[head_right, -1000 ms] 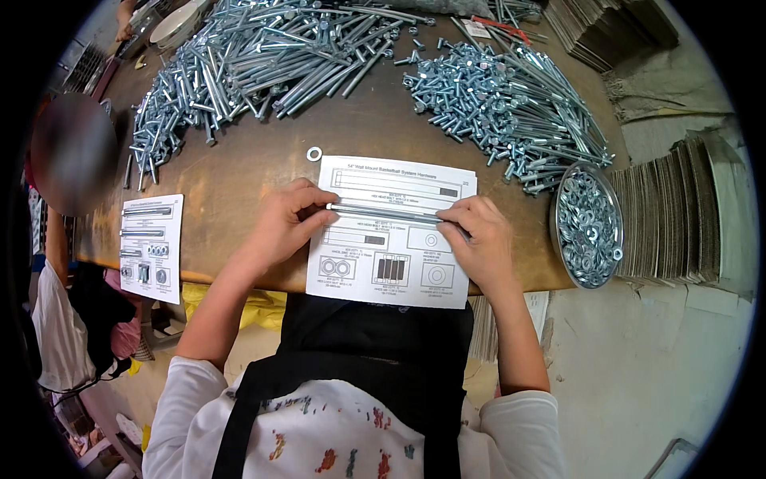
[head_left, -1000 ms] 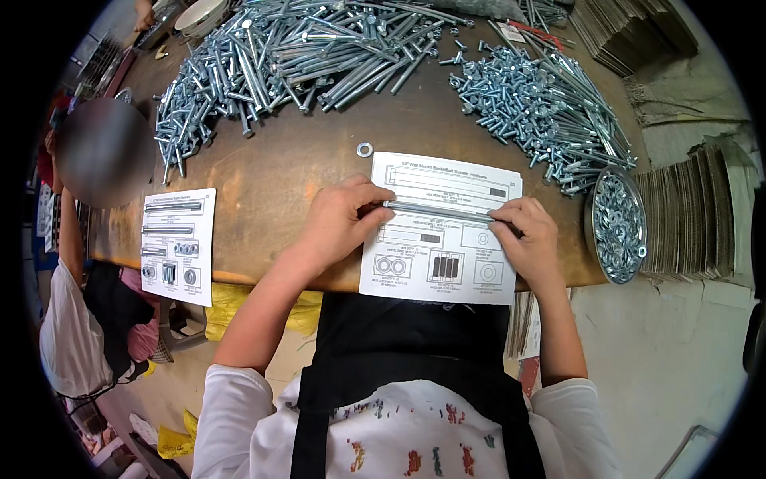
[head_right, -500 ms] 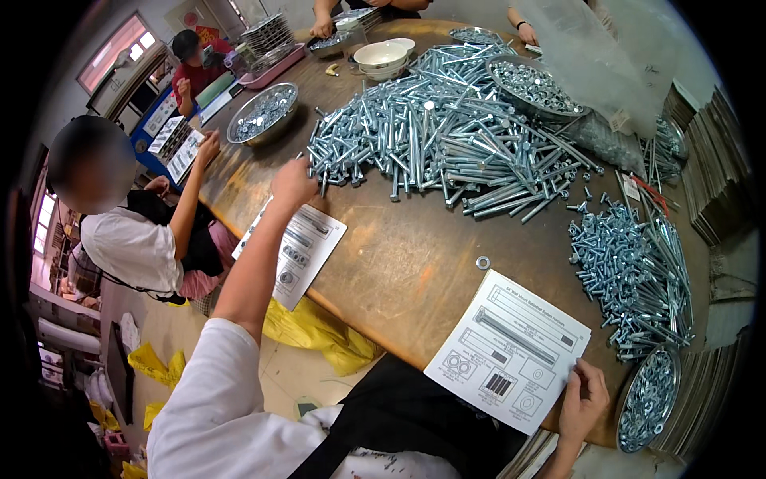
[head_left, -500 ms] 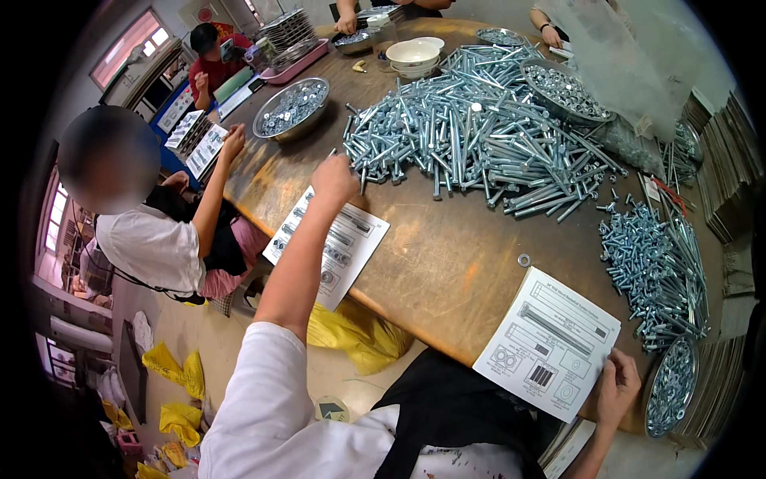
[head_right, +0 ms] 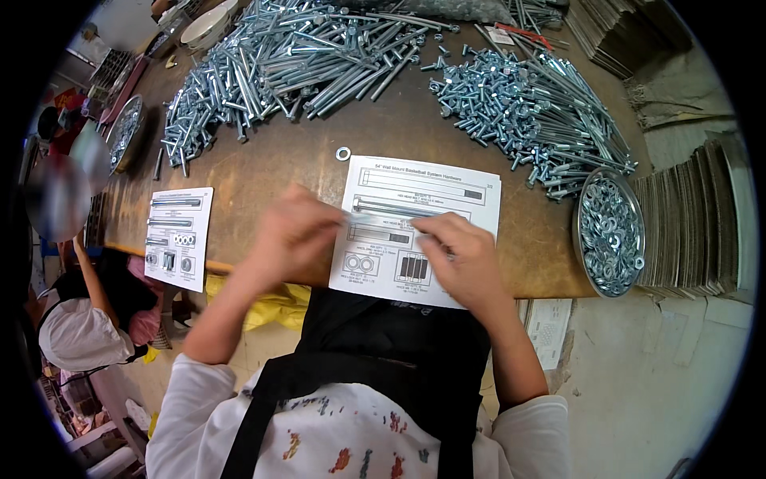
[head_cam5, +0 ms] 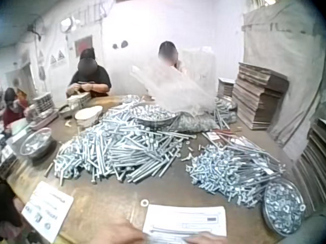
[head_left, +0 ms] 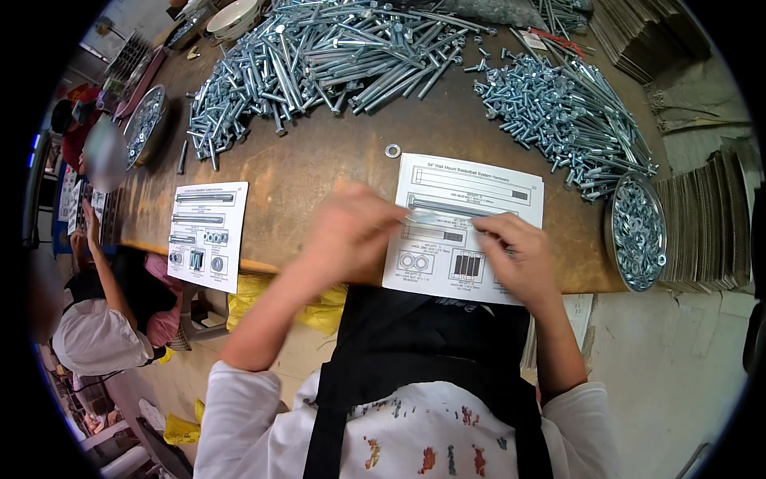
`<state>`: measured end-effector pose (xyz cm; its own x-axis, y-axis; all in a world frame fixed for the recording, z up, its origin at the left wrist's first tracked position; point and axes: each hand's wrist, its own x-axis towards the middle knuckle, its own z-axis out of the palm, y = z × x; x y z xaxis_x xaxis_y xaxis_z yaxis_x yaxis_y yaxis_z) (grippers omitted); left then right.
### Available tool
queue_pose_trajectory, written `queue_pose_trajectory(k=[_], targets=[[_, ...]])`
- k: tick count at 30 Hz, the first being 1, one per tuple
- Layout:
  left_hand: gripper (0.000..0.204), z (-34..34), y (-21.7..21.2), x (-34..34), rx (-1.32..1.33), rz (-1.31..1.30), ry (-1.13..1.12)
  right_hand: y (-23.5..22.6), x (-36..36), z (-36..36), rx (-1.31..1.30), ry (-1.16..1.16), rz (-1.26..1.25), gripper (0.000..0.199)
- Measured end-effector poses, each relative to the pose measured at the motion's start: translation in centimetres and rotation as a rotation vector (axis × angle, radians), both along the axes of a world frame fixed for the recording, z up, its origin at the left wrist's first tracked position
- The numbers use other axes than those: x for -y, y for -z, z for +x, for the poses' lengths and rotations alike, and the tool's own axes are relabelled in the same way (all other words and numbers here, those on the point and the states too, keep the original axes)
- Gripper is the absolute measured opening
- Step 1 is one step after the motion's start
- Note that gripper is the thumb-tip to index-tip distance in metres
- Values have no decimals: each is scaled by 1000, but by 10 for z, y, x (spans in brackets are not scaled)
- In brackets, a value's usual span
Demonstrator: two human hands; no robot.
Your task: The person repeatedly picks bolts and washers from piles on a table and places them into slots on a printed instruction sheet. They handle the fasteners one at a time, aligning them with the sheet's layout. Other workers are visible in the background performing similar tasks.
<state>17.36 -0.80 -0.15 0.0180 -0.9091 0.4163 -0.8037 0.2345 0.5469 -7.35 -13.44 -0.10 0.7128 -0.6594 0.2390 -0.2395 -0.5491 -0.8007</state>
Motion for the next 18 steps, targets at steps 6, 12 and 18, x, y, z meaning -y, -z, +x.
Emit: queue_pose_trajectory(k=[6, 12, 18], targets=[[27, -37, 27, 7, 60, -31, -37, 26, -15, 19, -63, -69, -250, 20], [28, -19, 35, -10, -207, 177, -78, 35, -17, 15, -35, -31, -239, 15], [19, -18, 31, -8, -267, 191, -76, 36, -13, 22, -9, -47, -350, 14]])
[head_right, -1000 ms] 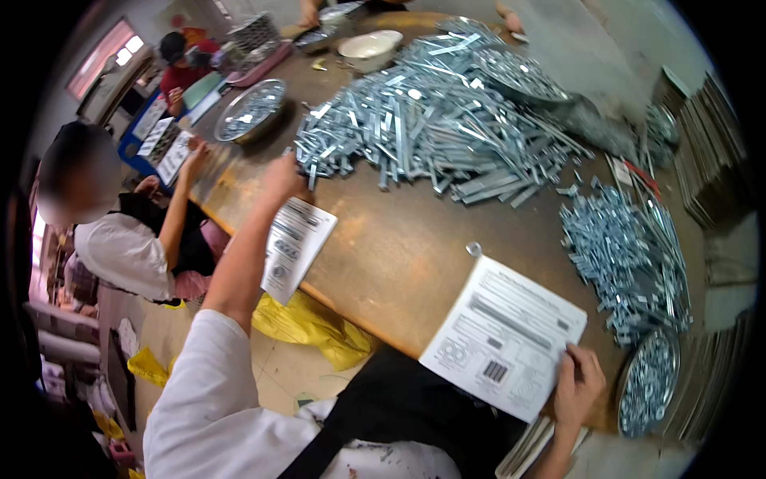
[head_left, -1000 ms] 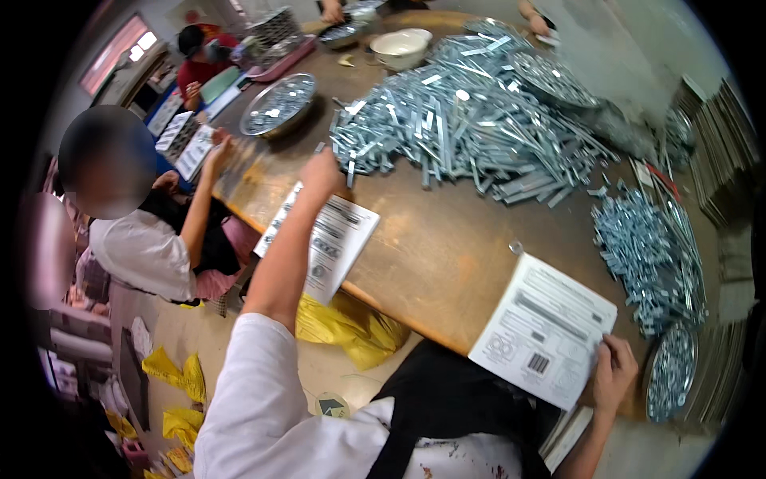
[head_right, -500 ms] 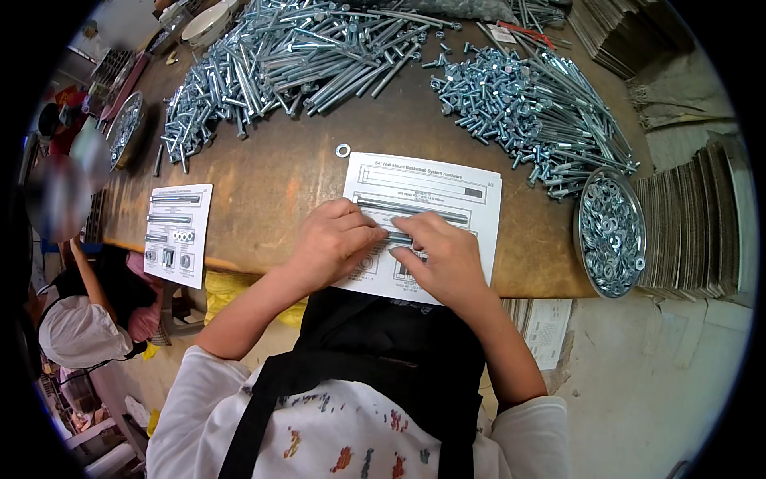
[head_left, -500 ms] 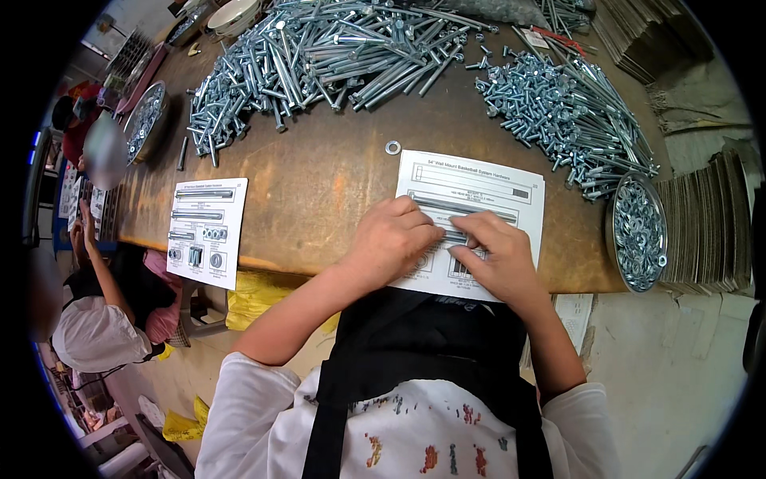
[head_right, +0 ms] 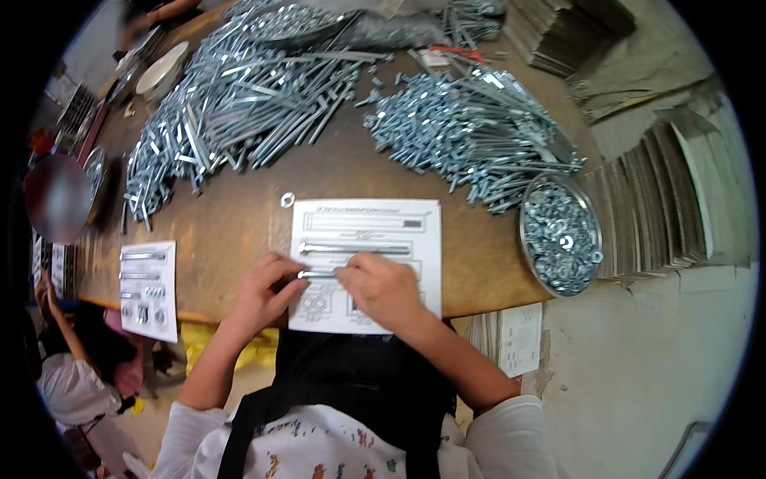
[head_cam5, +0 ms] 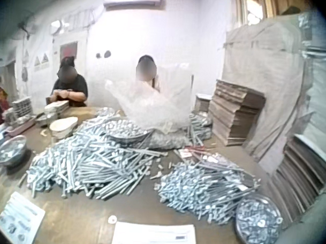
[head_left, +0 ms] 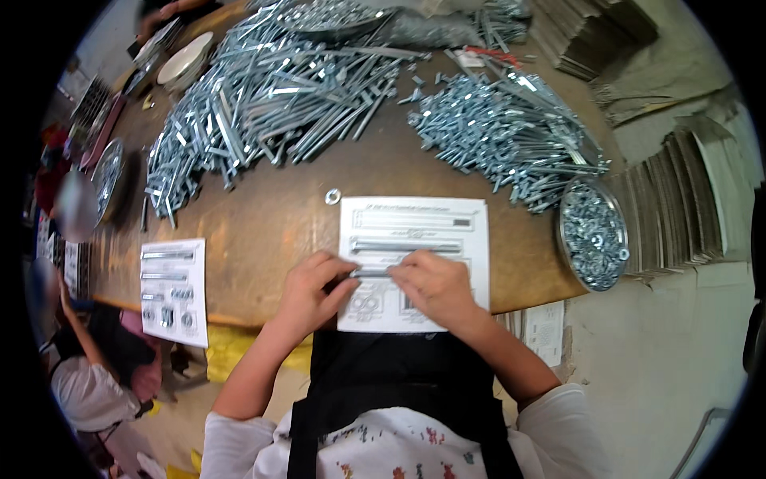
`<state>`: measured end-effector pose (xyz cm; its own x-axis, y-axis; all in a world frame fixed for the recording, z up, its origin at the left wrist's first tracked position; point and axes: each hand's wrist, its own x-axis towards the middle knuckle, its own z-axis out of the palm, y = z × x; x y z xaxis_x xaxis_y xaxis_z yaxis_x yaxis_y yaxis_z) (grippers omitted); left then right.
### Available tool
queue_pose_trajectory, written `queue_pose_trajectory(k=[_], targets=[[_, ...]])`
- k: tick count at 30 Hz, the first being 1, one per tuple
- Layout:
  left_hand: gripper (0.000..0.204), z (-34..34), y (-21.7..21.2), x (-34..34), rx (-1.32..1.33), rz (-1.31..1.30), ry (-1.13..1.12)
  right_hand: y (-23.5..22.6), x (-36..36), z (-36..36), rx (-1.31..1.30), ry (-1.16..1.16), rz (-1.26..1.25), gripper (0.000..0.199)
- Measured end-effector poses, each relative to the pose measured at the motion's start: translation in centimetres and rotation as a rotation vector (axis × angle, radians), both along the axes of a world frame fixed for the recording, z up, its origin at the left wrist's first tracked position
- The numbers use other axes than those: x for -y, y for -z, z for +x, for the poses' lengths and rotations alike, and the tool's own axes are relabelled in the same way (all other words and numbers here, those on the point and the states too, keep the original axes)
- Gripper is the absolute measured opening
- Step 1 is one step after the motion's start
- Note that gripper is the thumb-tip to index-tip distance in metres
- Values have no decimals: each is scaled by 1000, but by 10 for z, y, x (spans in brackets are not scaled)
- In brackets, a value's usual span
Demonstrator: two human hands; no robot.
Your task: The person repeatedly picks bolts and washers from piles on a table and places them into slots on a printed instruction sheet. They handle the fasteners one at a time, aligning them with the sheet's layout. Other workers are visible in the background performing similar tasks.
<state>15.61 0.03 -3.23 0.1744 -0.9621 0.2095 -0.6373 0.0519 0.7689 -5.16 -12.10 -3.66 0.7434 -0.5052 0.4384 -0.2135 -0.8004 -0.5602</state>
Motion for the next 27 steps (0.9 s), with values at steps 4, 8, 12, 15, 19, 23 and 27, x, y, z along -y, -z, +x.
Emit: queue_pose_trajectory(k=[4, 8, 12, 15, 19, 23, 27], targets=[[22, 0, -8, 7, 45, 35, 39, -9, 7, -7, -35, -32, 115, 17], [22, 10, -8, -8, -196, 82, -53, -28, 91, -38, 33, 389, -73, 17], [14, 11, -13, 10, -247, -2, -109, -32, 195, -88, -414, 653, -408, 27], [13, 10, -20, 18, -252, -10, -156, -33, 215, -80, -548, 520, -325, 31], [16, 11, -11, 25, -398, -2, -197, -31, 219, -73, -438, 344, -491, 30], [20, 9, -22, 32, -515, 54, -211, -43, 232, -78, -470, 264, -408, 25], [21, 29, -9, 31, -676, -15, -252, -38, 240, -98, -294, 254, -362, 36]])
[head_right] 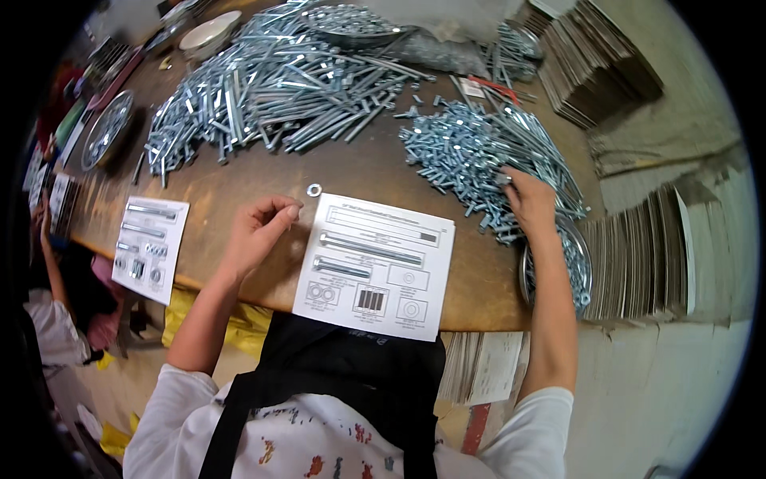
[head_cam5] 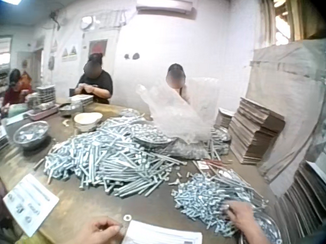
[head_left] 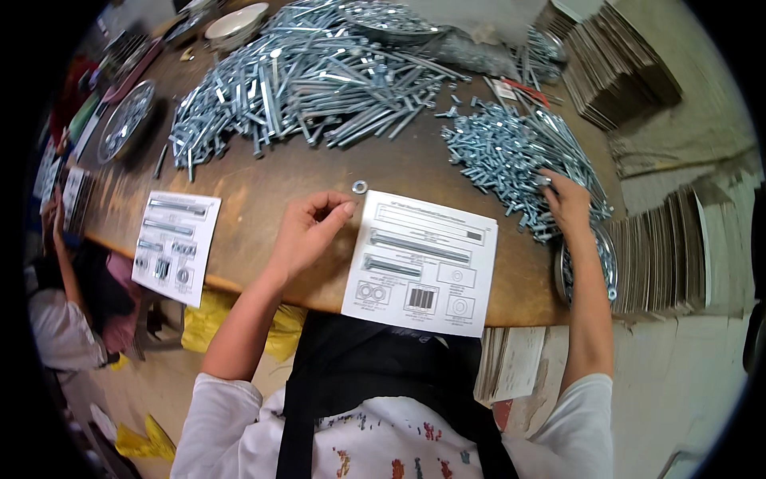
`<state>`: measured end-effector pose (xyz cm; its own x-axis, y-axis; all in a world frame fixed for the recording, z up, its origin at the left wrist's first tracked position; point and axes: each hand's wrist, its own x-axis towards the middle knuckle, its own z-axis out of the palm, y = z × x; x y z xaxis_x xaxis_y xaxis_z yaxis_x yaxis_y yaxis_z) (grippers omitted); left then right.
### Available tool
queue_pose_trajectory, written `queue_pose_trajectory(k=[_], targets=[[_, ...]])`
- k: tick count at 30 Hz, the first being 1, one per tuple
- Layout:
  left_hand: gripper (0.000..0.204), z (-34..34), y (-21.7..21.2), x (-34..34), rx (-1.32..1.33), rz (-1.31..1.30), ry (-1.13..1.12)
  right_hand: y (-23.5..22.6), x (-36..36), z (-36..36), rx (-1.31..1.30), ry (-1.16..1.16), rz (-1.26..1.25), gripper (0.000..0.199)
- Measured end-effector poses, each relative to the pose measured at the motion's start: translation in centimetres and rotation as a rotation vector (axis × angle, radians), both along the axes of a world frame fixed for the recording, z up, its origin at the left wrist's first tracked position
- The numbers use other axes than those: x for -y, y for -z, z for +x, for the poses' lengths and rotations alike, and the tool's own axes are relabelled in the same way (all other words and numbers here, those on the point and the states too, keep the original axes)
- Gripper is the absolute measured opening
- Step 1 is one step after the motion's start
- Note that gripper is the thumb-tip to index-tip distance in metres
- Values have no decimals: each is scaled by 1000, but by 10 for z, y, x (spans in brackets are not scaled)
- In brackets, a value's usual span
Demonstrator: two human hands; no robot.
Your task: The person repeatedly picks bolts and washers from piles on a table and places them into slots on a printed instruction sheet. They handle the fasteners one at a time, aligning them with the sheet's layout. Other workers are visible in the background performing similar tasks.
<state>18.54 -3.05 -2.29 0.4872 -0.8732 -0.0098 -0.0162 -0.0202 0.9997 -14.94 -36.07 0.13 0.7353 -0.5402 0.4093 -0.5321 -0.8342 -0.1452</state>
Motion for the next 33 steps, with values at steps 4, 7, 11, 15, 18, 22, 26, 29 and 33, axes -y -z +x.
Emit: queue_pose_trajectory(k=[4, 7, 11, 15, 18, 22, 26, 29, 33], targets=[[21, 23, 10, -12, 44, 66, -65, -20, -62, 50, 204, -81, -140, 42], [20, 19, -2, -4, -8, 129, -1, -21, -127, 107, 151, -337, -113, 47], [23, 9, -8, 20, 166, 141, 193, 6, -184, 152, -144, -281, 100, 40], [28, 2, -2, 33, 321, 147, 279, 14, -188, 167, -158, -210, 184, 40], [28, -1, -1, 39, 470, 163, 312, 9, -184, 151, -102, -167, 217, 36], [23, 0, 4, 41, 567, 139, 284, -1, -171, 90, -31, 46, 319, 22], [20, 0, 4, 47, 638, 122, 313, 22, -156, 55, 162, 28, 347, 13], [22, 1, -1, 48, 583, 141, 353, 13, -151, 51, 134, -21, 348, 13], [28, 11, 3, 69, 521, 55, 276, 1, -114, 58, 194, 189, 307, 16]])
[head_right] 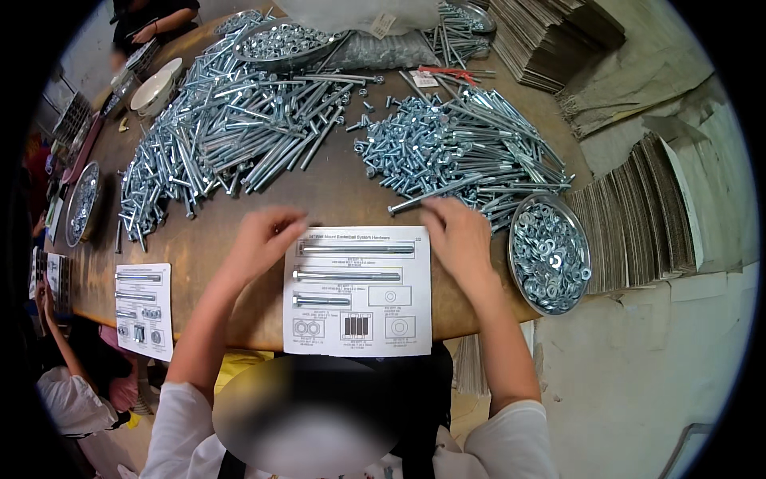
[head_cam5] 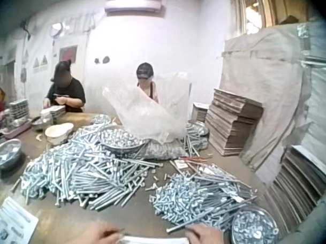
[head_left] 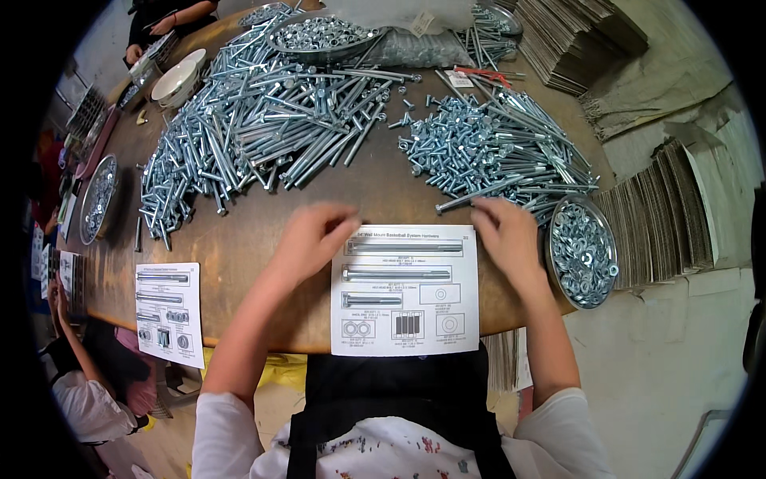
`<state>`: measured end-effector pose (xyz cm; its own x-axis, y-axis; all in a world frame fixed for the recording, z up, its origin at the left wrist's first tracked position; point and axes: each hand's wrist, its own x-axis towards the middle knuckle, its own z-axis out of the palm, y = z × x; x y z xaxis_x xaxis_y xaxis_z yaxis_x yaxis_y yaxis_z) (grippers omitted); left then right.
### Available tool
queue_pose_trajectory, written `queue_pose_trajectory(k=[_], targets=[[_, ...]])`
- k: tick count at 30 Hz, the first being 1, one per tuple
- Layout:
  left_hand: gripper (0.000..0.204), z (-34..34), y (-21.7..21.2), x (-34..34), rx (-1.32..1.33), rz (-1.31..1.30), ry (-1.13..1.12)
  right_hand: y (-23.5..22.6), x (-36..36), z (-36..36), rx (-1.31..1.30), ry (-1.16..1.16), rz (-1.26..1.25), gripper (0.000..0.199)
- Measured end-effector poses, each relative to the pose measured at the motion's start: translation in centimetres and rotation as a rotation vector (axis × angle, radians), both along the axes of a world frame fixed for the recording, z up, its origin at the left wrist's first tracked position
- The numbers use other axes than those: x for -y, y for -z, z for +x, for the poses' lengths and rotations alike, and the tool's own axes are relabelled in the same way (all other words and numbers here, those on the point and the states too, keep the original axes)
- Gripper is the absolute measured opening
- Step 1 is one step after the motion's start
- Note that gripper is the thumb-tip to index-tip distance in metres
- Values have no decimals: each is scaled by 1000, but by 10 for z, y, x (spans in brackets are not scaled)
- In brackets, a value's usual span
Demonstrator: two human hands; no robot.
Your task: The person repeatedly picks bolts and washers from piles on a table and places them into slots on a printed instruction sheet. They handle the fasteners one at a time, aligning them with the sheet's layout. Other workers are visible in the background performing similar tasks.
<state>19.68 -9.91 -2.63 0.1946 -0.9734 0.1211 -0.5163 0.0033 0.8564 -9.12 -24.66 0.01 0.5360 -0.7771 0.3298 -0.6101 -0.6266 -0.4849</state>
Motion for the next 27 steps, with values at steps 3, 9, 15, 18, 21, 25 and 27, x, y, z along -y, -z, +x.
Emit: queue_pose_trajectory(k=[3, 9, 15, 18, 21, 25, 27], targets=[[30, -28, -17, 74, 296, -172, 57, 6, 40, 22, -66, 30, -86, 19], [20, -72, 14, 137, 659, 16, 38, 19, 59, 54, -193, 81, 22, 16], [13, -58, 12, 144, 597, -25, 58, 16, 59, 38, 202, 97, 141, 17], [13, -39, 2, 127, 511, -13, 130, 13, 39, 12, 420, 106, 274, 15], [19, -31, 0, 117, 523, 5, 116, 8, 15, 2, 458, 100, 302, 14], [26, -76, 6, 125, 554, -98, 29, 18, -5, -13, 559, 165, 363, 12], [27, -92, 8, 141, 653, -7, 2, 23, -8, -21, 612, 167, 392, 12]])
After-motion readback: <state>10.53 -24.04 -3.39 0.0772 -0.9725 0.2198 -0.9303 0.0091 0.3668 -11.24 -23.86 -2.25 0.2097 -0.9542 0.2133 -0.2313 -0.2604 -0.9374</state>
